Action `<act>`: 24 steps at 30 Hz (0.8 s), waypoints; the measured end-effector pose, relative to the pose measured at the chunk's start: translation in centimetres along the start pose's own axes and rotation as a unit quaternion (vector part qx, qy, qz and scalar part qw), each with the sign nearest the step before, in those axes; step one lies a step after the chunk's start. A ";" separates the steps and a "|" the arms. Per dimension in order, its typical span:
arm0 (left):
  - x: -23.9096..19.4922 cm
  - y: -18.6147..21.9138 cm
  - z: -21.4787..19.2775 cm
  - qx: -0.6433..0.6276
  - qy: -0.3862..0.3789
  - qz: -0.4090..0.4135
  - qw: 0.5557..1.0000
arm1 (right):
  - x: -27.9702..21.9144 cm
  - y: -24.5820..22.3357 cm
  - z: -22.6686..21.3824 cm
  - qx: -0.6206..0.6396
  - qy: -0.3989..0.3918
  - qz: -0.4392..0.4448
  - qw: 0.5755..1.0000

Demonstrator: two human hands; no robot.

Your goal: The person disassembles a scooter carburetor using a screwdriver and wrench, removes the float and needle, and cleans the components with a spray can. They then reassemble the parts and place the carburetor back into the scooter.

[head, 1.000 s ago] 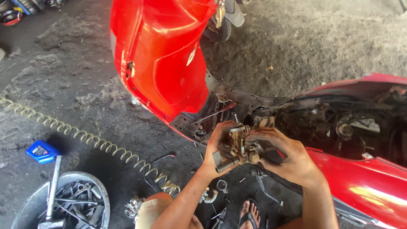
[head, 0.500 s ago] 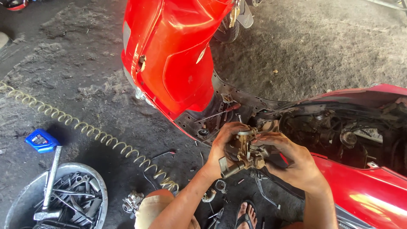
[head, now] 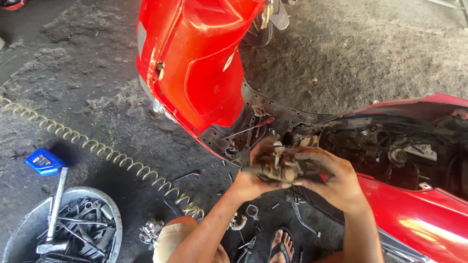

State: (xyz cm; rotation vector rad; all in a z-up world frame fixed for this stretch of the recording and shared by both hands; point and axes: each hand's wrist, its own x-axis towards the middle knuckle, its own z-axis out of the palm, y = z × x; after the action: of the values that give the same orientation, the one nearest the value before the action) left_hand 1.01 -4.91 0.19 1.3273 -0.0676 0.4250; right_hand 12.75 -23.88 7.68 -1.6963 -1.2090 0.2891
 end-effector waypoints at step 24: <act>-0.4 -4.9 -1.2 -0.231 -0.028 -0.117 0.965 | 0.9 1.1 2.9 0.018 0.110 0.037 0.993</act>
State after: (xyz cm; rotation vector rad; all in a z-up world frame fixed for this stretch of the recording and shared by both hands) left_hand 2.10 -4.76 -4.72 0.8729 -0.0518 0.1544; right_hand 11.93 -21.49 5.67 -1.6951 -0.9756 0.1638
